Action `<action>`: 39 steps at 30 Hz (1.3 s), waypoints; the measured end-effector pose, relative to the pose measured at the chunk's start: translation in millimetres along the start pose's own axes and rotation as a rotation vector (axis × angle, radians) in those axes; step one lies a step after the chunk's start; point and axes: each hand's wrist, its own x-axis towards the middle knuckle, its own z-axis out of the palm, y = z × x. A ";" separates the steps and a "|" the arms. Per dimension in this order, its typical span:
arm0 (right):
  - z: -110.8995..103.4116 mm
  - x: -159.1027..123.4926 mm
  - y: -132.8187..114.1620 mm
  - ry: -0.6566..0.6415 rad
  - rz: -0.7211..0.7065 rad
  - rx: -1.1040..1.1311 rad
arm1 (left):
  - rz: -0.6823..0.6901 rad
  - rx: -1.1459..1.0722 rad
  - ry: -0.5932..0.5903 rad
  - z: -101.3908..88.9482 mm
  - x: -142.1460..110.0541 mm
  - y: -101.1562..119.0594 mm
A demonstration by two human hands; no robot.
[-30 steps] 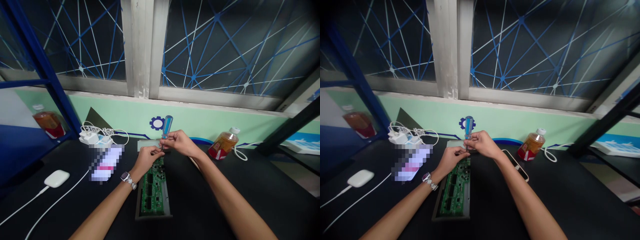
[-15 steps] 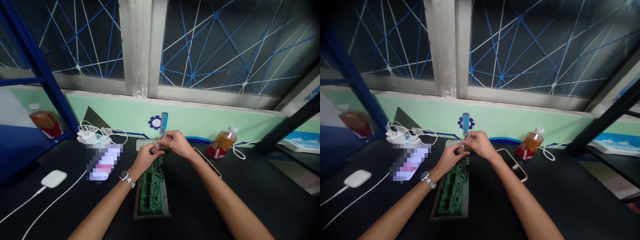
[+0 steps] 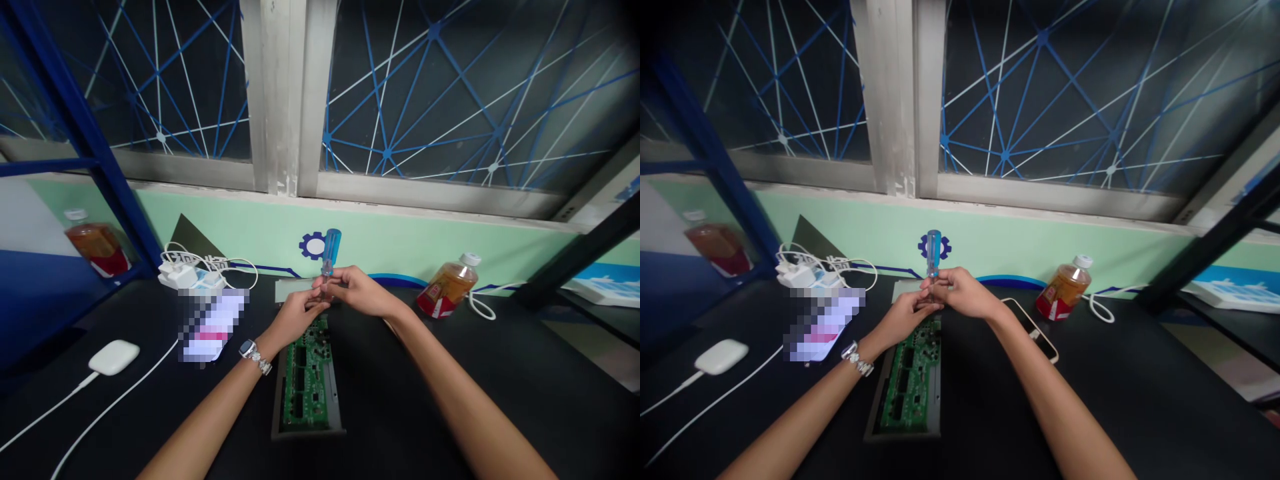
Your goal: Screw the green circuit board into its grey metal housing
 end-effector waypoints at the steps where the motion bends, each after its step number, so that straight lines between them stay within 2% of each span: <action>1: 1.3 0.3 0.7 -0.014 0.014 0.029 | -0.003 -0.004 -0.005 0.8 0.7 -0.7; 4: 5.3 3.0 5.3 0.013 0.031 0.037 | -0.027 0.003 -0.010 2.4 2.0 -2.8; 8: 7.2 7.7 11.8 0.249 -0.007 -0.180 | -0.050 0.031 0.046 3.2 2.3 -6.1; 10: 6.0 8.5 13.1 0.293 0.009 -0.179 | -0.052 0.033 0.055 2.0 1.3 -5.6; 15: 1.0 4.9 8.9 0.159 0.042 -0.099 | -0.047 0.039 -0.036 -7.5 -4.2 6.2; 18: 0.0 2.8 4.9 0.110 0.061 -0.113 | -0.033 0.068 -0.039 -11.3 -5.7 12.7; 25: 5.7 0.2 1.2 0.036 0.053 -0.104 | 0.033 0.058 -0.061 -3.5 -0.8 12.4; 29: 11.3 0.6 1.2 0.053 0.064 -0.092 | 0.033 0.065 -0.056 1.4 1.1 5.9; 33: 12.1 4.7 6.6 0.243 0.044 -0.183 | -0.024 0.005 -0.011 3.0 1.3 -1.1; 35: 9.2 6.2 10.2 0.295 0.037 -0.174 | -0.045 -0.006 0.002 1.6 0.2 -1.7; 39: 2.3 5.3 12.0 0.209 0.028 -0.093 | -0.047 0.033 -0.012 -6.3 -4.2 3.6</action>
